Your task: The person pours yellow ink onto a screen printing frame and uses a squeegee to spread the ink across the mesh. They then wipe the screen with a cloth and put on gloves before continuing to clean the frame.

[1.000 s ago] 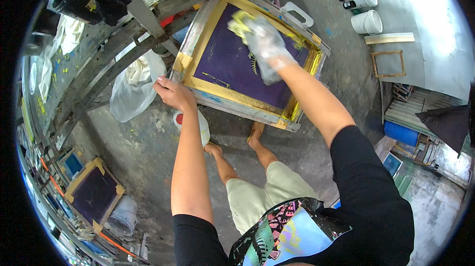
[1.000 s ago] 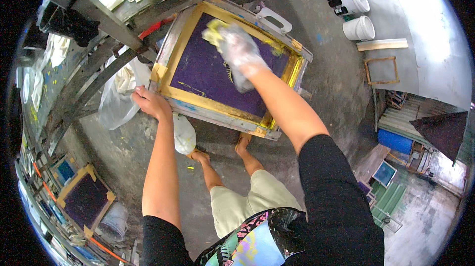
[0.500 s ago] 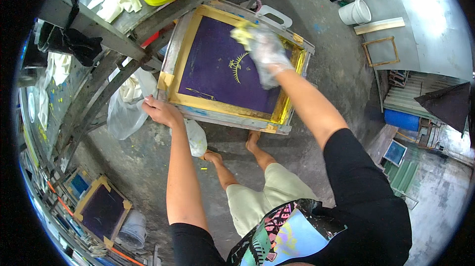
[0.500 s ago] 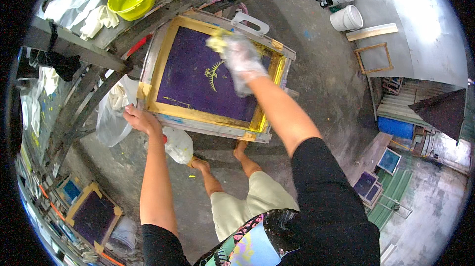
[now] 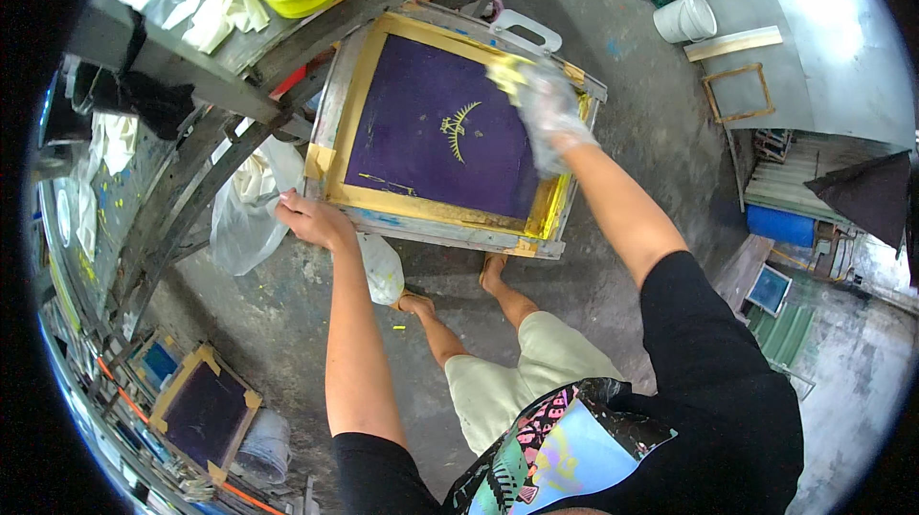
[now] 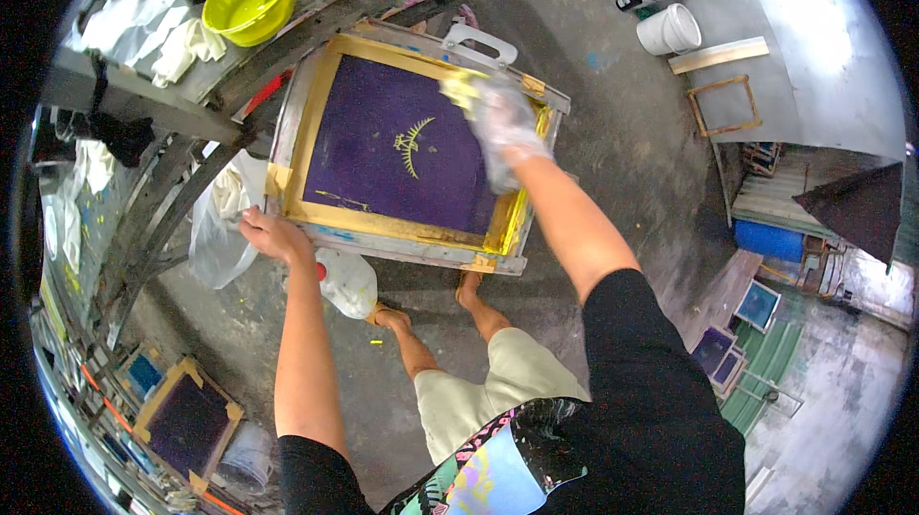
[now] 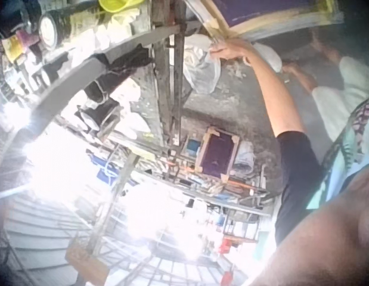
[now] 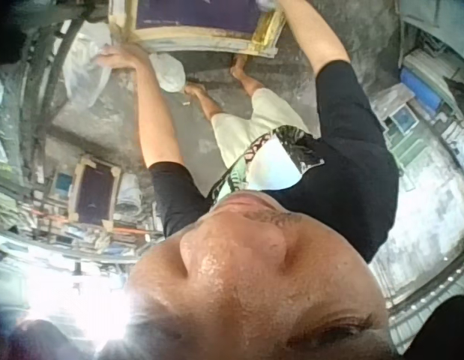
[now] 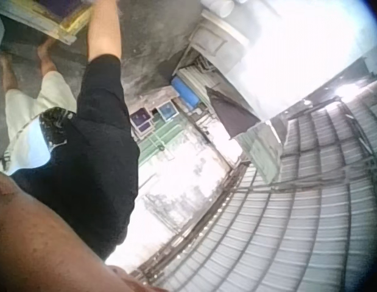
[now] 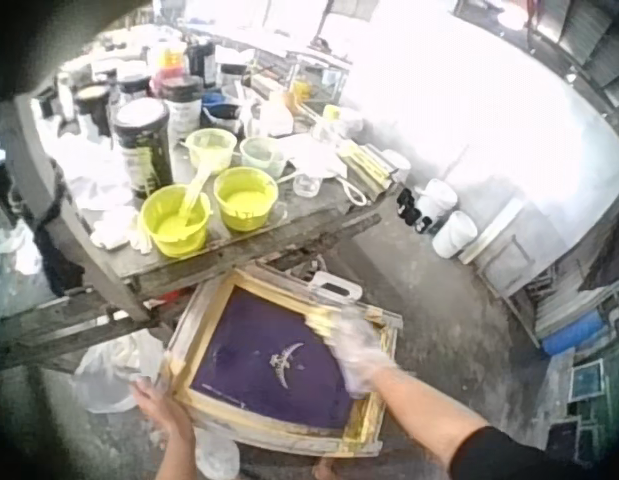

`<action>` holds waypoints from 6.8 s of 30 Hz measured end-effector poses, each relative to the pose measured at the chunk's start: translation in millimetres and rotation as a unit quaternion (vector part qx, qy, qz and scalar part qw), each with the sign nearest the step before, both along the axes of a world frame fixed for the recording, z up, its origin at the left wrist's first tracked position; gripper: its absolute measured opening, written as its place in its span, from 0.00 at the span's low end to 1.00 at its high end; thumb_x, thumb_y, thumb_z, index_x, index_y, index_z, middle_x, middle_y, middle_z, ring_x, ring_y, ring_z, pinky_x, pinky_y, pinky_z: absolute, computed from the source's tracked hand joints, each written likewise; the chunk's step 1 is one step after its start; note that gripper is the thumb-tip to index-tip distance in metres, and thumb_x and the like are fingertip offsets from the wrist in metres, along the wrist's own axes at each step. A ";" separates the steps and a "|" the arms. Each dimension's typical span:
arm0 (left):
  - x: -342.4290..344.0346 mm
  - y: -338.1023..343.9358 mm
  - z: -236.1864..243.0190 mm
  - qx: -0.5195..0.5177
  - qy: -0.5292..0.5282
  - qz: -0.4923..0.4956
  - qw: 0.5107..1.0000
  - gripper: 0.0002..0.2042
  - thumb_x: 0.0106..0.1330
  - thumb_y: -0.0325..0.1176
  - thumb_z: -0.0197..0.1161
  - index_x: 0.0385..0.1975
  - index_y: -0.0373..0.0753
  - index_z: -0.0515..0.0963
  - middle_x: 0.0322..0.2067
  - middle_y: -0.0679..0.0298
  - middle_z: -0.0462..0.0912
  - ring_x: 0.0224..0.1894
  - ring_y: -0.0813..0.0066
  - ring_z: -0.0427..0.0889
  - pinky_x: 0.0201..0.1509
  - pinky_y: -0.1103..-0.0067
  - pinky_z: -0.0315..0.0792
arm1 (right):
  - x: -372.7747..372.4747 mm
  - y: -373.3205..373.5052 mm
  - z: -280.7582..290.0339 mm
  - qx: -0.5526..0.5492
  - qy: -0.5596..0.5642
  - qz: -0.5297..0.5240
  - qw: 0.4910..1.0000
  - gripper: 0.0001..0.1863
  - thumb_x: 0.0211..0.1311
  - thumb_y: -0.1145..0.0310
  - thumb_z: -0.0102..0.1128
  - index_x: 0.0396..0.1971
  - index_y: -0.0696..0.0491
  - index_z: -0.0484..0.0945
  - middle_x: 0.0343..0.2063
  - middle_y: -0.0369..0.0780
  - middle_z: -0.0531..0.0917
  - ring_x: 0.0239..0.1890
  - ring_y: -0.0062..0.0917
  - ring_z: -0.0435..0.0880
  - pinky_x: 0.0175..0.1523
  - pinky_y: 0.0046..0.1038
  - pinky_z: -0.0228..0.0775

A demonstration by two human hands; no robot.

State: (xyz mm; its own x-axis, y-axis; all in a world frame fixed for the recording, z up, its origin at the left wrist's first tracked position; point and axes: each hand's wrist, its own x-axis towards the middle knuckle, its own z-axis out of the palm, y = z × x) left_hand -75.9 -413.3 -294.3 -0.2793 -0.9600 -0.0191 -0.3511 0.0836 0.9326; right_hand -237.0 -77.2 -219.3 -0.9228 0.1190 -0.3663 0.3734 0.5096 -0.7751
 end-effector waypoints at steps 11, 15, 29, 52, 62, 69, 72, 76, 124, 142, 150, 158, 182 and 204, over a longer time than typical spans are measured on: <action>1.2 -0.6 7.5 -0.008 0.033 -0.016 0.999 0.21 0.79 0.45 0.46 0.42 0.30 0.75 0.37 0.46 0.81 0.40 0.51 0.77 0.51 0.62 0.70 | 17.0 -172.5 -27.0 0.199 0.409 0.375 0.808 0.09 0.67 0.67 0.58 0.41 0.53 0.85 0.40 0.48 0.87 0.42 0.46 0.85 0.50 0.40 0.77; 3.2 -0.8 8.0 -0.004 0.025 -0.011 1.000 0.20 0.79 0.45 0.47 0.42 0.30 0.75 0.39 0.45 0.82 0.41 0.49 0.79 0.51 0.61 0.70 | 125.3 -136.0 7.0 0.068 0.251 0.444 0.857 0.12 0.64 0.72 0.62 0.46 0.52 0.85 0.44 0.46 0.87 0.46 0.40 0.86 0.55 0.37 0.77; 2.0 -1.0 3.3 0.000 0.014 -0.008 1.000 0.22 0.78 0.47 0.46 0.43 0.31 0.75 0.40 0.43 0.84 0.42 0.45 0.81 0.50 0.59 0.71 | 129.7 -130.7 3.6 0.114 0.312 0.522 0.786 0.15 0.60 0.73 0.59 0.47 0.53 0.83 0.47 0.47 0.84 0.49 0.43 0.84 0.55 0.41 0.78; 1.6 -2.1 10.8 -0.013 0.027 -0.008 1.000 0.20 0.78 0.44 0.48 0.42 0.29 0.75 0.37 0.41 0.82 0.40 0.40 0.78 0.47 0.56 0.69 | -6.1 -192.8 25.1 0.152 0.192 0.186 0.952 0.14 0.64 0.57 0.65 0.38 0.53 0.87 0.34 0.49 0.88 0.36 0.45 0.87 0.44 0.37 0.82; 4.0 -2.7 -1.7 0.016 0.020 -0.003 1.000 0.21 0.78 0.46 0.48 0.43 0.30 0.75 0.38 0.45 0.83 0.41 0.46 0.80 0.50 0.59 0.71 | 80.1 -199.3 -20.0 0.149 0.317 0.510 0.786 0.12 0.66 0.60 0.60 0.44 0.48 0.86 0.42 0.43 0.87 0.47 0.32 0.85 0.56 0.35 0.76; -5.3 1.3 8.4 -0.005 0.039 -0.012 0.999 0.20 0.78 0.45 0.47 0.41 0.31 0.75 0.37 0.44 0.83 0.40 0.45 0.80 0.48 0.59 0.71 | 112.6 -199.3 -51.3 -0.048 0.255 0.334 0.906 0.13 0.64 0.63 0.65 0.45 0.51 0.85 0.42 0.47 0.86 0.45 0.43 0.85 0.54 0.40 0.77; -2.6 -0.1 -0.4 -0.024 0.048 -0.005 0.999 0.19 0.78 0.43 0.47 0.41 0.30 0.74 0.35 0.41 0.82 0.37 0.41 0.79 0.46 0.57 0.70 | 123.0 -197.8 6.6 0.113 0.252 0.469 0.839 0.13 0.59 0.65 0.70 0.44 0.51 0.84 0.39 0.46 0.86 0.44 0.43 0.84 0.51 0.38 0.77; -0.7 -3.7 -5.1 -0.015 0.066 -0.011 0.998 0.20 0.79 0.45 0.45 0.42 0.31 0.74 0.34 0.42 0.81 0.37 0.42 0.79 0.46 0.57 0.70 | 132.8 -168.3 -24.1 0.081 0.273 0.454 0.844 0.15 0.64 0.58 0.61 0.41 0.54 0.84 0.35 0.50 0.84 0.42 0.48 0.83 0.48 0.44 0.76; 3.4 0.8 4.9 -0.060 -0.094 -0.020 0.994 0.26 0.79 0.51 0.44 0.46 0.32 0.80 0.46 0.47 0.85 0.50 0.48 0.82 0.57 0.60 0.71 | -90.7 36.1 -7.5 0.314 0.371 0.625 0.610 0.21 0.78 0.61 0.38 0.59 0.53 0.75 0.56 0.49 0.79 0.61 0.40 0.77 0.69 0.39 0.69; 163.4 381.4 -28.8 0.427 0.155 0.223 0.863 0.37 0.76 0.69 0.37 0.58 0.39 0.75 0.50 0.60 0.83 0.48 0.67 0.81 0.53 0.68 0.72 | -106.3 116.9 83.4 0.165 0.036 0.802 0.573 0.14 0.54 0.72 0.74 0.43 0.53 0.88 0.41 0.48 0.87 0.46 0.40 0.87 0.54 0.36 0.78; 105.7 451.9 -32.7 0.371 0.361 0.323 0.792 0.43 0.74 0.72 0.33 0.69 0.36 0.63 0.65 0.56 0.71 0.68 0.58 0.68 0.71 0.61 0.61 | -41.6 105.5 29.4 0.172 0.041 0.885 0.431 0.13 0.59 0.69 0.70 0.44 0.52 0.87 0.39 0.49 0.88 0.44 0.43 0.87 0.50 0.38 0.79; 114.3 446.6 -36.7 0.402 0.413 0.304 0.759 0.40 0.75 0.71 0.32 0.63 0.38 0.68 0.59 0.54 0.77 0.63 0.59 0.75 0.68 0.63 0.66 | 89.7 83.1 -22.6 0.058 0.170 0.893 0.412 0.12 0.57 0.64 0.70 0.40 0.52 0.87 0.38 0.48 0.88 0.43 0.41 0.88 0.51 0.38 0.79; 90.7 437.7 -25.7 0.289 0.314 0.595 0.681 0.29 0.80 0.58 0.43 0.61 0.35 0.60 0.39 0.53 0.78 0.38 0.65 0.79 0.41 0.68 0.76 | -96.6 64.7 104.7 0.230 -0.054 0.909 0.343 0.17 0.65 0.69 0.65 0.53 0.53 0.83 0.49 0.44 0.86 0.51 0.32 0.86 0.57 0.28 0.78; 89.2 435.0 -39.6 0.288 0.258 0.597 0.703 0.26 0.80 0.54 0.46 0.61 0.36 0.61 0.42 0.50 0.81 0.42 0.61 0.82 0.48 0.66 0.78 | 12.7 93.8 49.3 0.118 0.098 0.930 0.335 0.15 0.66 0.65 0.64 0.48 0.57 0.84 0.36 0.51 0.81 0.41 0.47 0.82 0.50 0.42 0.75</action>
